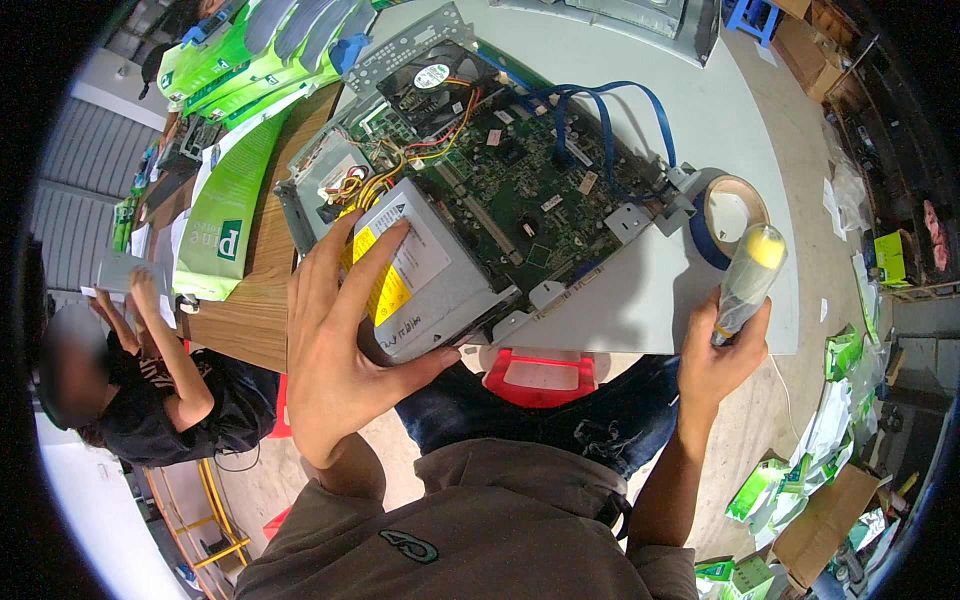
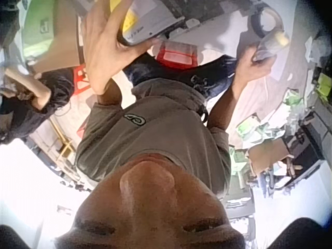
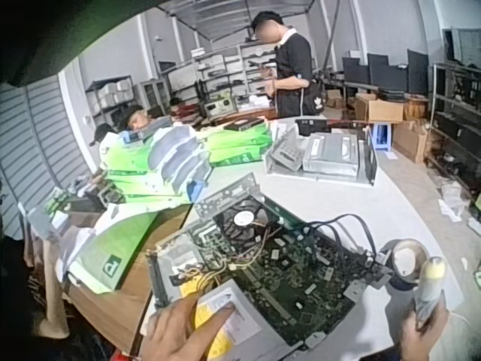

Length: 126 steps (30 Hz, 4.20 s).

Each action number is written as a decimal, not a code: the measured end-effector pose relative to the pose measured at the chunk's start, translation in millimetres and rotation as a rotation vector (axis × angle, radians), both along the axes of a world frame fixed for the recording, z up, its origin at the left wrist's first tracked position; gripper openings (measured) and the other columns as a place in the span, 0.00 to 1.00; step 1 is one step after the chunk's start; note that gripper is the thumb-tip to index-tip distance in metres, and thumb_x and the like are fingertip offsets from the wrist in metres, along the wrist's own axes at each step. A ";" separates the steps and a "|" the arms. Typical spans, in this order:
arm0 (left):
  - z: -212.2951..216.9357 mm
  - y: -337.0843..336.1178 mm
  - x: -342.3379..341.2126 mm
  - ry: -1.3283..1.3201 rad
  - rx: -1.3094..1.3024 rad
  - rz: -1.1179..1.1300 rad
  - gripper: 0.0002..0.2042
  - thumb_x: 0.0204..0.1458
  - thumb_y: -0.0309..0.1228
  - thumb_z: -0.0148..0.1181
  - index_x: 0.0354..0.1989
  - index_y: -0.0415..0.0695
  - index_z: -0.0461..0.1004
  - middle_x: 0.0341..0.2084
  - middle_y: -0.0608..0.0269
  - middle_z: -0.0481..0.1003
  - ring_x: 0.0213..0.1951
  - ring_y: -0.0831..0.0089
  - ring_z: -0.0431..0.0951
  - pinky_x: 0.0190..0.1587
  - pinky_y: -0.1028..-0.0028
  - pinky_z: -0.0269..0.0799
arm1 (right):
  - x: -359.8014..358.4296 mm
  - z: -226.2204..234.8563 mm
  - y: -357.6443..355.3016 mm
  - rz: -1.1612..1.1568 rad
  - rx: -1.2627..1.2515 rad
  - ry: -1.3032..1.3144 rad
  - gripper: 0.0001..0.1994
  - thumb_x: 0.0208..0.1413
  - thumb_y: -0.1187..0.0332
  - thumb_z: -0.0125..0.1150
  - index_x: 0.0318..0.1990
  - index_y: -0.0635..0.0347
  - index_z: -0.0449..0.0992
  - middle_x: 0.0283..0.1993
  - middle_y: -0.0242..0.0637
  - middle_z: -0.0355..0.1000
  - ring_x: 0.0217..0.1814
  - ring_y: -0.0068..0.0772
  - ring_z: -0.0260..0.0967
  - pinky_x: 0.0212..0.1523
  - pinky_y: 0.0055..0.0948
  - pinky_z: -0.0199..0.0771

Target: The person places an optical drive into a computer case, connects internal power and data cables, and secures the drive to the chassis using a screwdriver and screws.

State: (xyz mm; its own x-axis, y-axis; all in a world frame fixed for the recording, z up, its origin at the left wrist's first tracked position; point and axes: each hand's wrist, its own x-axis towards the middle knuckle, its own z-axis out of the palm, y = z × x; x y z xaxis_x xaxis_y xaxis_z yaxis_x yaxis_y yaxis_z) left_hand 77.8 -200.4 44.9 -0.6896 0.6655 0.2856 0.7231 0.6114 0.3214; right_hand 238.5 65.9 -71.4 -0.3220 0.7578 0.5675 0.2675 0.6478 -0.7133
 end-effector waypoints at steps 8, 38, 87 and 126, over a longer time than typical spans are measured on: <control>0.0 -1.2 -0.4 0.002 0.001 -0.005 0.48 0.22 0.39 0.82 0.63 0.50 0.74 0.64 0.45 0.66 0.62 0.45 0.67 0.64 0.53 0.59 | 0.9 -0.5 0.2 0.015 0.011 -0.003 0.08 0.57 0.73 0.62 0.40 0.66 0.72 0.27 0.35 0.73 0.27 0.19 0.66 0.30 0.25 0.69; -81.7 -61.3 7.9 -0.297 0.750 0.261 0.31 0.71 0.51 0.34 0.69 0.37 0.59 0.63 0.44 0.64 0.64 0.56 0.65 0.67 0.60 0.56 | -45.0 55.2 -47.9 0.190 -0.252 0.110 0.28 0.67 0.70 0.55 0.72 0.60 0.56 0.46 0.49 0.79 0.41 0.31 0.74 0.45 0.31 0.71; -80.8 -114.6 -131.8 -0.464 0.826 0.194 0.20 0.56 0.20 0.61 0.59 0.39 0.73 0.55 0.54 0.75 0.59 0.63 0.73 0.61 0.67 0.67 | -169.8 54.5 174.4 0.522 0.108 -0.738 0.30 0.51 0.69 0.69 0.63 0.66 0.69 0.52 0.62 0.76 0.56 0.59 0.76 0.57 0.45 0.74; -87.4 -119.9 55.3 -0.486 0.797 0.336 0.31 0.62 0.32 0.62 0.70 0.43 0.55 0.63 0.42 0.55 0.66 0.49 0.60 0.68 0.61 0.59 | -43.4 19.9 26.5 0.451 -0.251 -0.213 0.31 0.61 0.73 0.67 0.69 0.63 0.61 0.48 0.43 0.76 0.50 0.33 0.73 0.55 0.30 0.71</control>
